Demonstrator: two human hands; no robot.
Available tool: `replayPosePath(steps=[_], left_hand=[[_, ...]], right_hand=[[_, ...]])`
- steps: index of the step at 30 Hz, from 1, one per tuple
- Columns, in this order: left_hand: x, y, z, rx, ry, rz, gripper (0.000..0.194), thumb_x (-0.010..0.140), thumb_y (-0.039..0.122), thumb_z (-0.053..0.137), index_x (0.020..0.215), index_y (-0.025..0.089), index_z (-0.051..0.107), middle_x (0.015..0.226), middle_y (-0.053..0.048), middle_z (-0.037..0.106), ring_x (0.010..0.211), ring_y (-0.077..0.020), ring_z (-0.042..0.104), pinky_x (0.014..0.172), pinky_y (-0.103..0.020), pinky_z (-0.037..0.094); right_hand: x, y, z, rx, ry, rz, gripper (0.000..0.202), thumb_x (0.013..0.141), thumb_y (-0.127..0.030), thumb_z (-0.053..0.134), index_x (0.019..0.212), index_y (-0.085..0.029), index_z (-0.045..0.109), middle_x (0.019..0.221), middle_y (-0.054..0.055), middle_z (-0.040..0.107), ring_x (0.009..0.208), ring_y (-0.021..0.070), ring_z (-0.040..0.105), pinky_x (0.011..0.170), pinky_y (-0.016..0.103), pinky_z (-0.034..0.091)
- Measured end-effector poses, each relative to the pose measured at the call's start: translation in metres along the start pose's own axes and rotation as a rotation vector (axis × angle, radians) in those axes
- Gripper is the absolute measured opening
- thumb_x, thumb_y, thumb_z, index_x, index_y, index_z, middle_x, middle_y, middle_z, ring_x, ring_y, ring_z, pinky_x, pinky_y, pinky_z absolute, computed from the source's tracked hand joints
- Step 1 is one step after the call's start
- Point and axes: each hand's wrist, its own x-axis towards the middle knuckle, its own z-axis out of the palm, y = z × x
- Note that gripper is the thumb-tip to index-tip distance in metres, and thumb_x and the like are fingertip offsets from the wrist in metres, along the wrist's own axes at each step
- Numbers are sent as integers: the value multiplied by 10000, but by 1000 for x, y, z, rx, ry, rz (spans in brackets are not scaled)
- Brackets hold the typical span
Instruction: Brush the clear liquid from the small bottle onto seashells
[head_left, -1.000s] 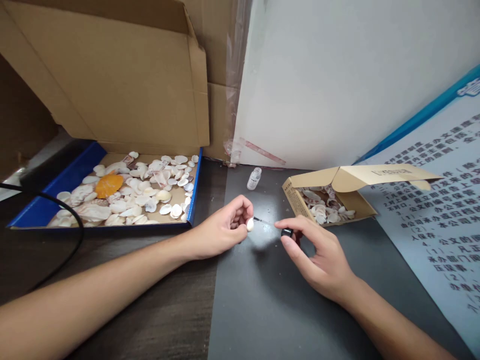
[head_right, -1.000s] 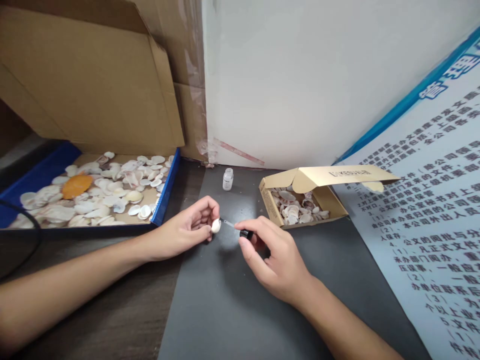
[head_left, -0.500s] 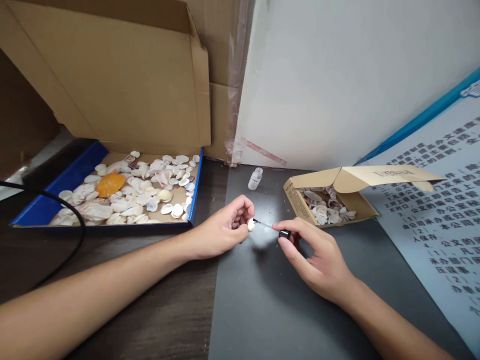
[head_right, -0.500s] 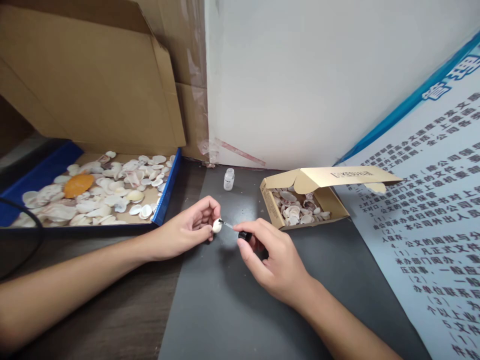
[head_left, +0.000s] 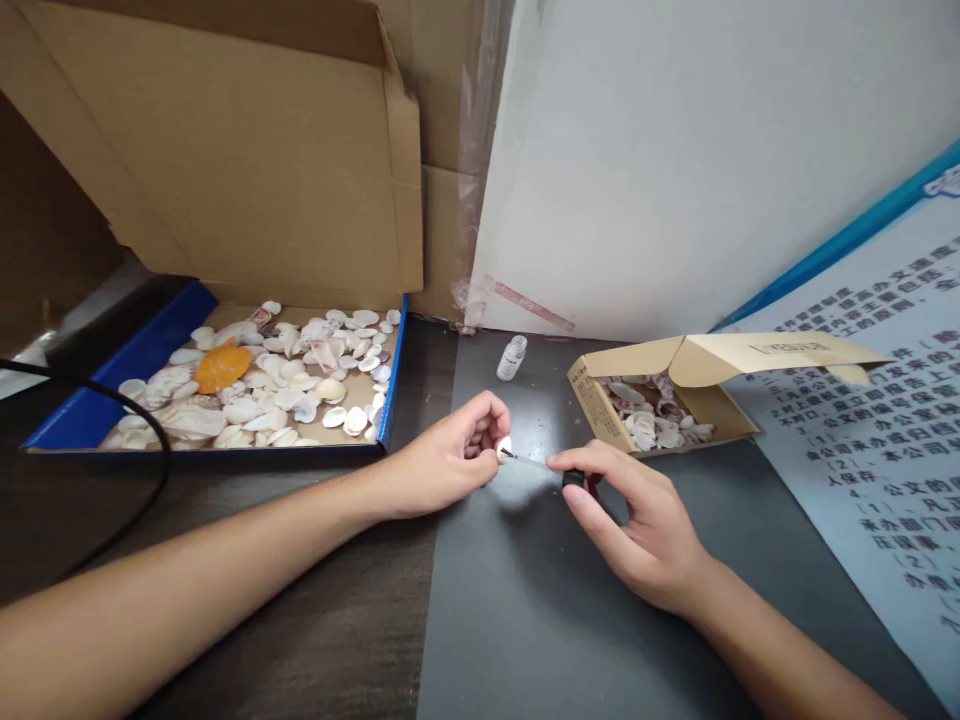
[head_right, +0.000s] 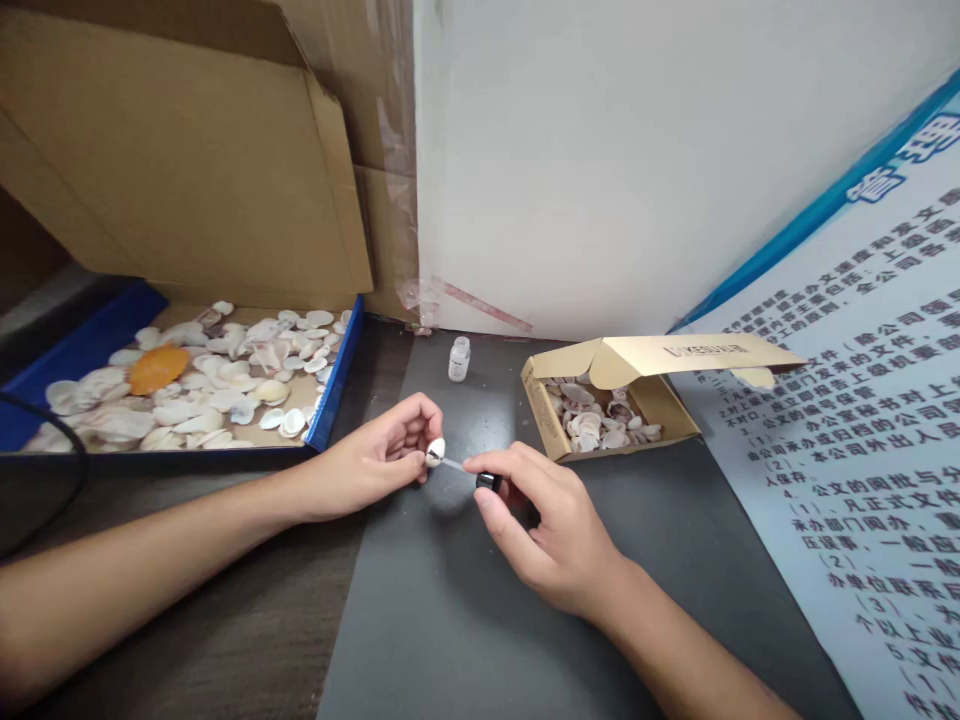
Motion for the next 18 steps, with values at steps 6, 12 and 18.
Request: replayPosePath(steps=[6,12,18], left_hand=[[0,0,0,-8,-7,13,123,885,149,521,929,203,419,836,37,456,729,-102,458,674,-265,378],[0,0,0,-1,-2,2,134,871,119,507,924,205,418,828,40,451,723,-98,461,669,-262,375],[0,0,0,-7,-2,4,137,868,140,529,919,205,420,825,41,451,720,-99,457,666,-261,370]], right_hand=[[1,0,0,-77,34,46,165,957,-166,568,1098,-231,625,818,1,648,615,120,555,584,230,461],[1,1,-1,-15,20,19,194,987,-179,519,1145,-252,607,902,19,672,710,137,622,608,227,475],[2,1,0,-63,39,49,175,976,-179,538,1125,-239,608,870,12,655,664,130,590,598,228,471]])
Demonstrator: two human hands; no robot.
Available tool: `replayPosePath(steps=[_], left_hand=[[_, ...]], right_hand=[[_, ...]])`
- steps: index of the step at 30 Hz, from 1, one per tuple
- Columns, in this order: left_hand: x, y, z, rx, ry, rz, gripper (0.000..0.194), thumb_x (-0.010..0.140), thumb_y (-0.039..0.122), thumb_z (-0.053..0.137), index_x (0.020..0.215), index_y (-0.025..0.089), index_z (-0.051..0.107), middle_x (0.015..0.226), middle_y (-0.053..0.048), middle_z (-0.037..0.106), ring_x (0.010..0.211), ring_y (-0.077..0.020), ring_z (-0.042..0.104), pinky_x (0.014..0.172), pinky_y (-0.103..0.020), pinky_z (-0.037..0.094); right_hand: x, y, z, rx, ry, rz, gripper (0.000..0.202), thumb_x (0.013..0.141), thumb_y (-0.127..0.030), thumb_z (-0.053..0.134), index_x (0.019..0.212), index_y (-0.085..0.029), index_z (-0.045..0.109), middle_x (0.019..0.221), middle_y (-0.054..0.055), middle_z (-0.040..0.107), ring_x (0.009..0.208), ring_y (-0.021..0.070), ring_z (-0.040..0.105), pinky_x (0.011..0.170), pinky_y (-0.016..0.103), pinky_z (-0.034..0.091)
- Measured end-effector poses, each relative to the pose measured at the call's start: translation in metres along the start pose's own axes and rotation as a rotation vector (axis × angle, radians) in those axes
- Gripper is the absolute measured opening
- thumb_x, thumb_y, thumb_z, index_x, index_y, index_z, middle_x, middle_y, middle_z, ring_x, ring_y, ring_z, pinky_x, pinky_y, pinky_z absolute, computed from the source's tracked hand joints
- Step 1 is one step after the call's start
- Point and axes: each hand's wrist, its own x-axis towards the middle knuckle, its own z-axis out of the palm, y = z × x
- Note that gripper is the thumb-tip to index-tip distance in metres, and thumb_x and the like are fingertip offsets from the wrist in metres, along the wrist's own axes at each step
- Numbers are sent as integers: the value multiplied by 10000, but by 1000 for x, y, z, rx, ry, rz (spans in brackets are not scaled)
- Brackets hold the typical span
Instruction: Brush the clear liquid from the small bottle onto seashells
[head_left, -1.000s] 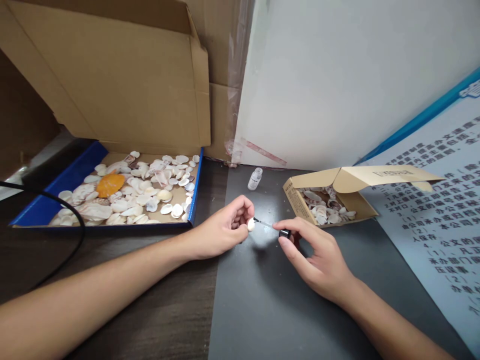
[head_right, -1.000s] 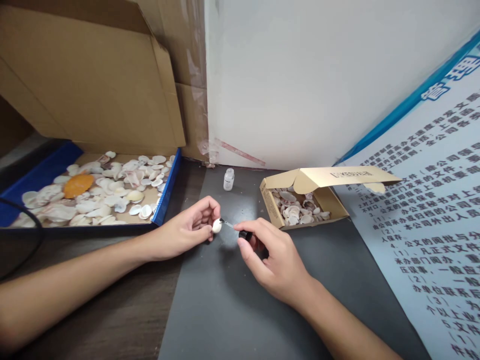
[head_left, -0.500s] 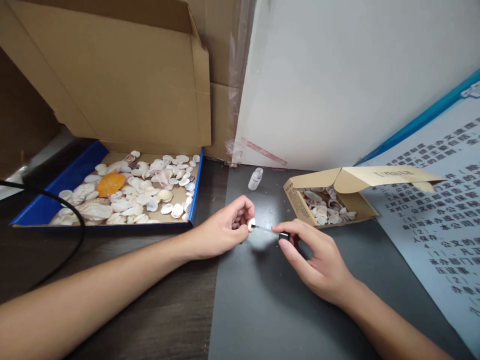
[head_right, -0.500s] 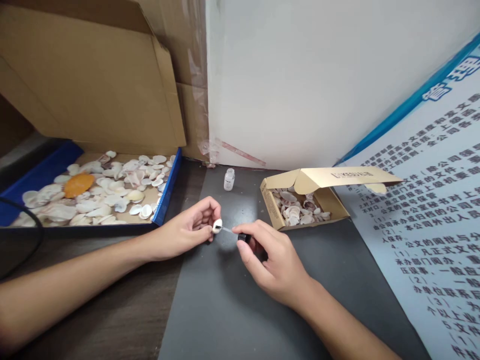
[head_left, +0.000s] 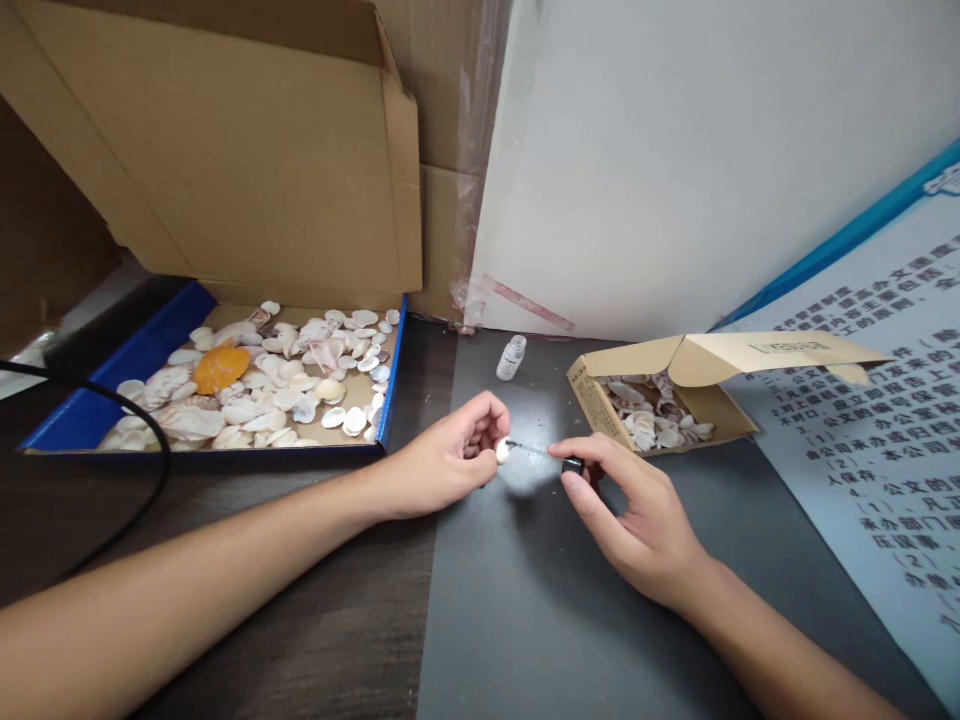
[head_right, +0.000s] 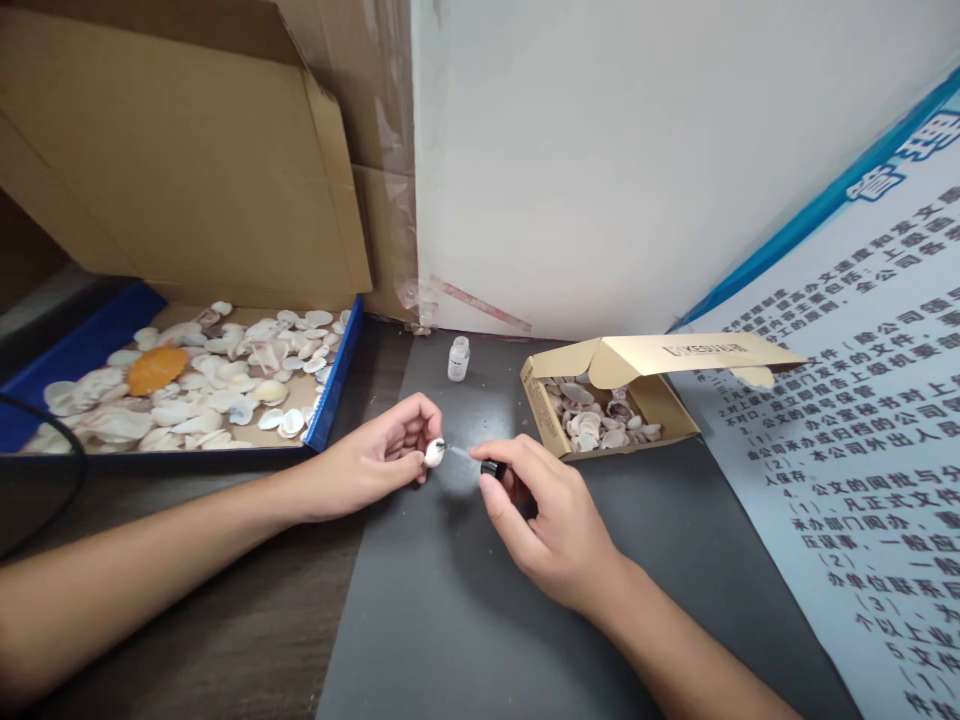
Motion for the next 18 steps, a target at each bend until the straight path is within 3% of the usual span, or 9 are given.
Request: replayPosePath(steps=[18], left_hand=[[1,-1,0,12,0,1,137,878,127,526,925,207,425,833,39,454,725,-99,460,671,-262,376]], right_hand=[[0,-2,0,17,0,41,167,952,-175,563,1096,-239,618,776,-19,619,615,121,576,565,212,477]])
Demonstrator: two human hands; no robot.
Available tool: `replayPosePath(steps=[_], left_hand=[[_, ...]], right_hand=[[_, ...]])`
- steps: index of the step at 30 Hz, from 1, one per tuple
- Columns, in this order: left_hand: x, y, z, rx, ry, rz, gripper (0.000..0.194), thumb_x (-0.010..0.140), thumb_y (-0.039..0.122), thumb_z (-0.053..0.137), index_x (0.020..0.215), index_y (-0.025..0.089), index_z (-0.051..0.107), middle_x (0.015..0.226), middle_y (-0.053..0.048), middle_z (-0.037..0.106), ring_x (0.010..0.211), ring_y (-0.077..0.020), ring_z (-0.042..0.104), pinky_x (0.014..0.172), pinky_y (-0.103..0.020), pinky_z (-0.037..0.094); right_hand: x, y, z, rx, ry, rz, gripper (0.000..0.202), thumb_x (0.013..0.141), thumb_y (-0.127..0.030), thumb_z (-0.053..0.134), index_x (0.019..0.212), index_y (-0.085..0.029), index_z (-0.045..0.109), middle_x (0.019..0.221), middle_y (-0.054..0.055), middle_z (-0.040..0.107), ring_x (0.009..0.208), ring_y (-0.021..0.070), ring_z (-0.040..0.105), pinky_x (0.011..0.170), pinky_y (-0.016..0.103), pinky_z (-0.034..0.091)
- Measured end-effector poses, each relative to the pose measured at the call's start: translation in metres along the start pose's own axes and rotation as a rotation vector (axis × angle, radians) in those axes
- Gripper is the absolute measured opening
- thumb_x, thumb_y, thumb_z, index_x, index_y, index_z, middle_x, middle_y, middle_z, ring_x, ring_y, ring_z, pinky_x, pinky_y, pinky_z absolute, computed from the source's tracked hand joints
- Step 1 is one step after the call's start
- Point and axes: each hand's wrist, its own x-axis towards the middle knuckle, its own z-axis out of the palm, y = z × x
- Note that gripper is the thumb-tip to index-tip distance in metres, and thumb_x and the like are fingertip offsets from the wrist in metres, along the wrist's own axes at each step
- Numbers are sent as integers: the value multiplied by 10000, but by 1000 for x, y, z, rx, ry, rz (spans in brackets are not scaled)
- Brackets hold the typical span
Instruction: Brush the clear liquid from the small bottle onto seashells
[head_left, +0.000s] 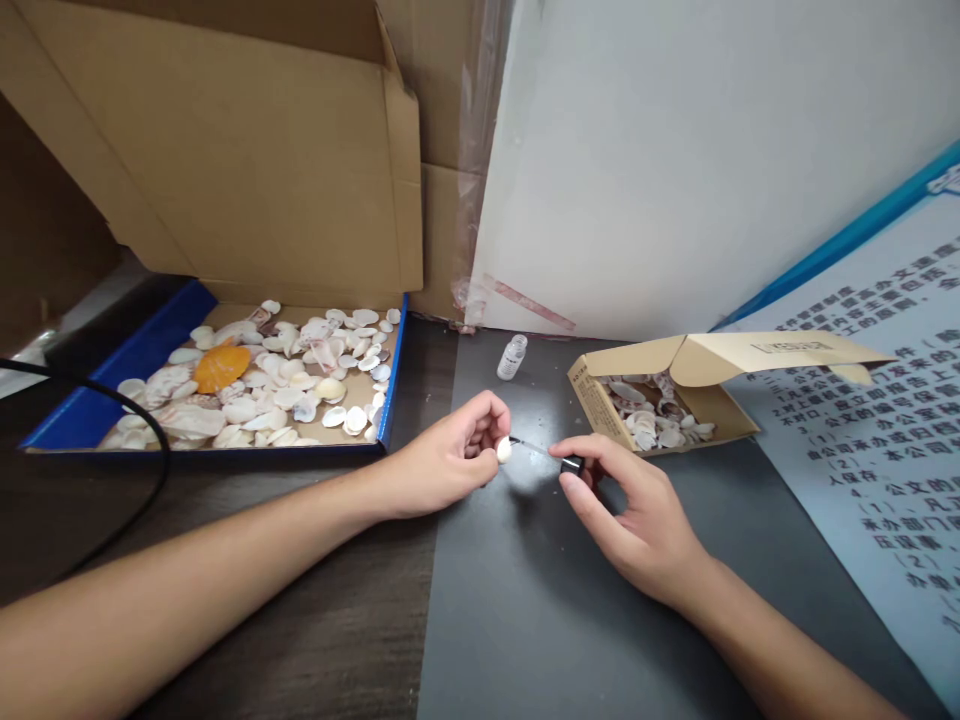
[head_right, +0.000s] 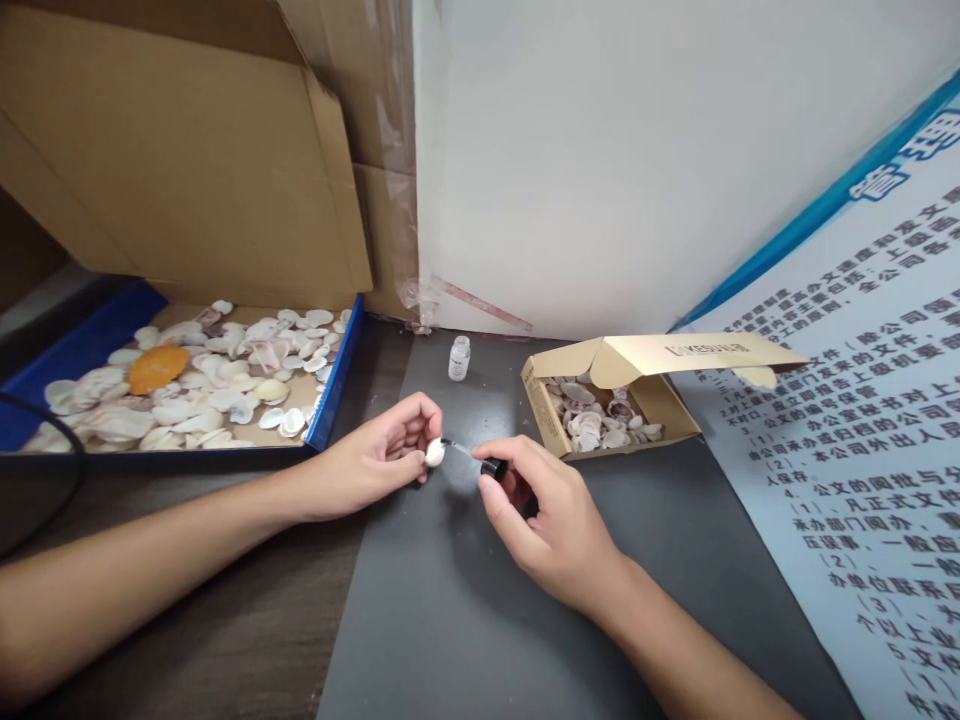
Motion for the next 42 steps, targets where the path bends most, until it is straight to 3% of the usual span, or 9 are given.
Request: replayPosePath(steps=[10,14,18,22,26,30,34,39,42], left_hand=[[0,1,0,-5,-1,-6,134,876,140,526,924,208,422,834,37,463,728,-103,464,663,-262,377],[-1,2,0,-3,7,-6,138,873,139,527,918,209,417,829,39,454,723,-99,459,671,-261,384],[-1,3,1,-9,2,-8,140,875,157,539,916,210,416,831,37,461,729,-103,466,670,-261,386],[-1,3,1,-8,10,-8,144,871,143,539,918,209,419,825,39,456,724,-101,462,670,-259,385],[0,2,1,-19,3,-9,156,864,149,552,918,210,419,828,38,467,730,-103,467,670,-258,385],[-1,2,0,-1,9,-11,142,868,140,533,921,209,421,825,40,459,722,-100,463,671,-258,386],[0,2,0,-11,0,-11,155,861,141,538,923,211,415,834,36,470,735,-104,472,676,-259,389],[0,2,0,-2,6,-14,149,864,133,528,921,211,415,825,39,458,724,-101,464,672,-259,385],[0,2,0,-1,2,-18,153,861,146,538,923,213,415,833,36,470,732,-103,471,676,-259,388]], right_hand=[[2,-1,-1,-49,50,-6,149,948,-175,565,1075,-215,632,783,-5,649,606,120,587,574,218,494],[2,-2,-2,-21,-14,-40,158,948,-184,563,1082,-217,640,824,14,685,623,132,614,568,228,503],[1,-2,-2,-59,66,-5,138,936,-182,574,1052,-213,642,766,0,670,594,130,597,558,228,499],[2,-2,-2,-38,9,-48,152,934,-175,571,1062,-214,644,782,-2,674,599,122,604,559,218,495],[3,-2,-2,-61,57,-7,135,932,-172,578,1045,-205,644,756,-6,654,587,119,590,558,216,492],[2,-2,-2,1,-29,-60,151,938,-181,569,1062,-220,646,833,16,695,629,130,624,576,225,508],[2,-2,-2,-37,45,-8,138,936,-187,573,1052,-215,643,778,11,677,594,136,600,555,240,501],[1,-2,-1,5,-22,-60,162,943,-194,564,1079,-224,646,840,26,695,637,145,627,574,246,512],[1,-1,-1,-29,16,-16,157,941,-192,568,1073,-219,650,808,21,686,611,143,609,553,245,498]])
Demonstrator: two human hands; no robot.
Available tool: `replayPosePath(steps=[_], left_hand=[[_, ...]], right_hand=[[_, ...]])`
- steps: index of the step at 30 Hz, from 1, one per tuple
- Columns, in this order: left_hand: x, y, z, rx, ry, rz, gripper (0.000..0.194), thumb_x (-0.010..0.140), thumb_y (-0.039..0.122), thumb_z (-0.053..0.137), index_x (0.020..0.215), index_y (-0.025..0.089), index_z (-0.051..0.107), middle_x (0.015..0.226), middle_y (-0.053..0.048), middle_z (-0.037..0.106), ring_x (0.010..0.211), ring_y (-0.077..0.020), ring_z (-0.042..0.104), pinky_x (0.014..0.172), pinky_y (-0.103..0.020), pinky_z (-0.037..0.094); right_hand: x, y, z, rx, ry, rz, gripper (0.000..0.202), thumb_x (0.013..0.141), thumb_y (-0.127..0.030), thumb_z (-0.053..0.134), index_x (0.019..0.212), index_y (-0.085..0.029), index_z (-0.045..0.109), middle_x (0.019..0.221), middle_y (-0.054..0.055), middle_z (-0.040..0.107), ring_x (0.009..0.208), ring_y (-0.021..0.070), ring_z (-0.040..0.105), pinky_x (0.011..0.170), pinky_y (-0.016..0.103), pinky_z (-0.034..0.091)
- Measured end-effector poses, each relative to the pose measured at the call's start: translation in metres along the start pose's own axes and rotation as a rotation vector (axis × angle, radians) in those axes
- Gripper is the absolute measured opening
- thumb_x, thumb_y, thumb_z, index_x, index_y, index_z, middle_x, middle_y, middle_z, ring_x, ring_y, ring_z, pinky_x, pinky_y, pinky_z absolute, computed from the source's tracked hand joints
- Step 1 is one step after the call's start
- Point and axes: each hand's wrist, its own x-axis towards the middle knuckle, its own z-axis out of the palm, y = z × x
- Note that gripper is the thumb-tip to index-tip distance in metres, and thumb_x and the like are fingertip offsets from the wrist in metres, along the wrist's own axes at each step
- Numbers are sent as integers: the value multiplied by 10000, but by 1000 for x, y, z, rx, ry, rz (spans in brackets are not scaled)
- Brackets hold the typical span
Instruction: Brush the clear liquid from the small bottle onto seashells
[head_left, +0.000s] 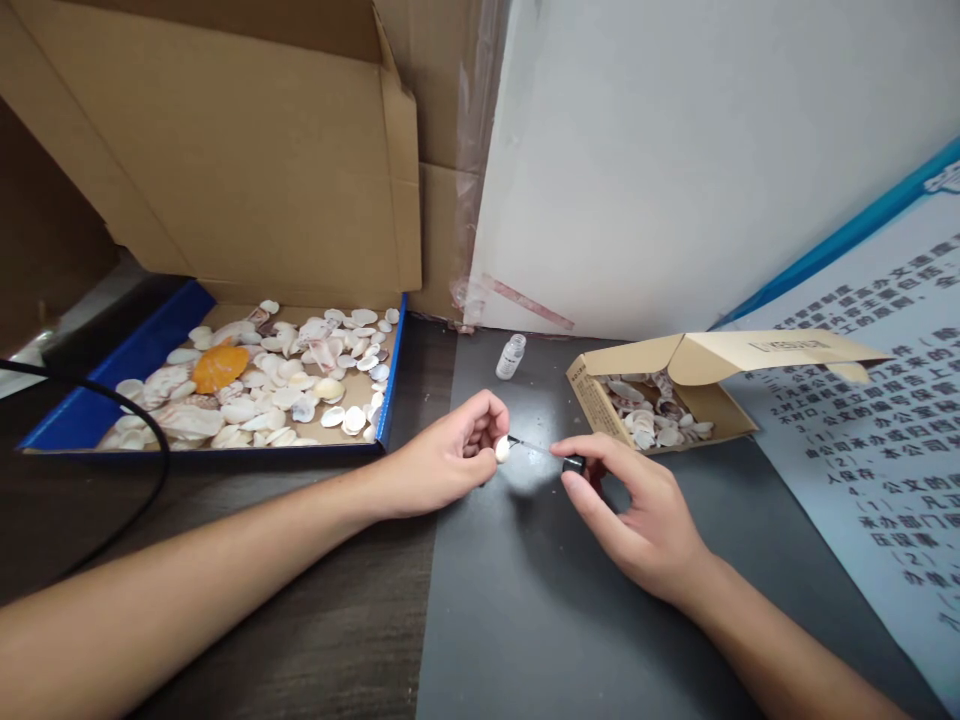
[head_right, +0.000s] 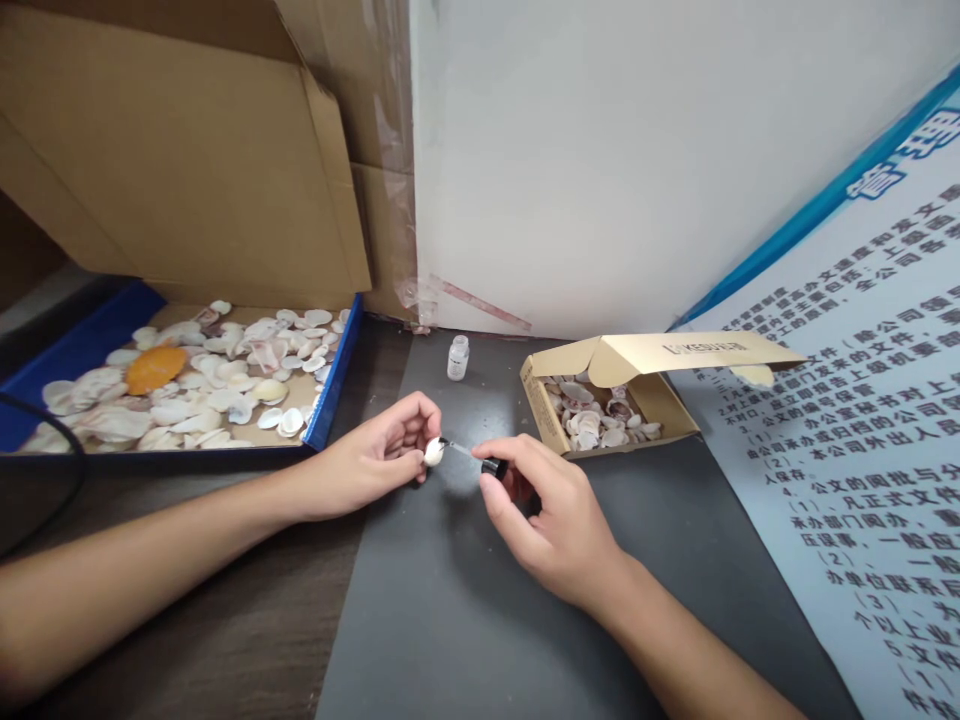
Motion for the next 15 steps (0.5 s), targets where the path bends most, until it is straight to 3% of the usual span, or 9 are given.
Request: replayPosePath(steps=[9,15], left_hand=[[0,0,-1,-5,-6,4,148,859,141,526,926,211,414,834,36,469,734,-104,471,684,-261,390],[0,0,-1,-14,-13,4,155,864,175,553,922,212,414,833,38,473,737,-104,475,680,-258,389]], right_hand=[[0,1,0,74,-62,-37,174,943,-183,574,1098,-226,640,863,24,686,646,133,622,585,230,513],[2,1,0,-39,38,46,138,943,-197,565,1050,-213,649,756,2,635,587,133,579,547,237,492]])
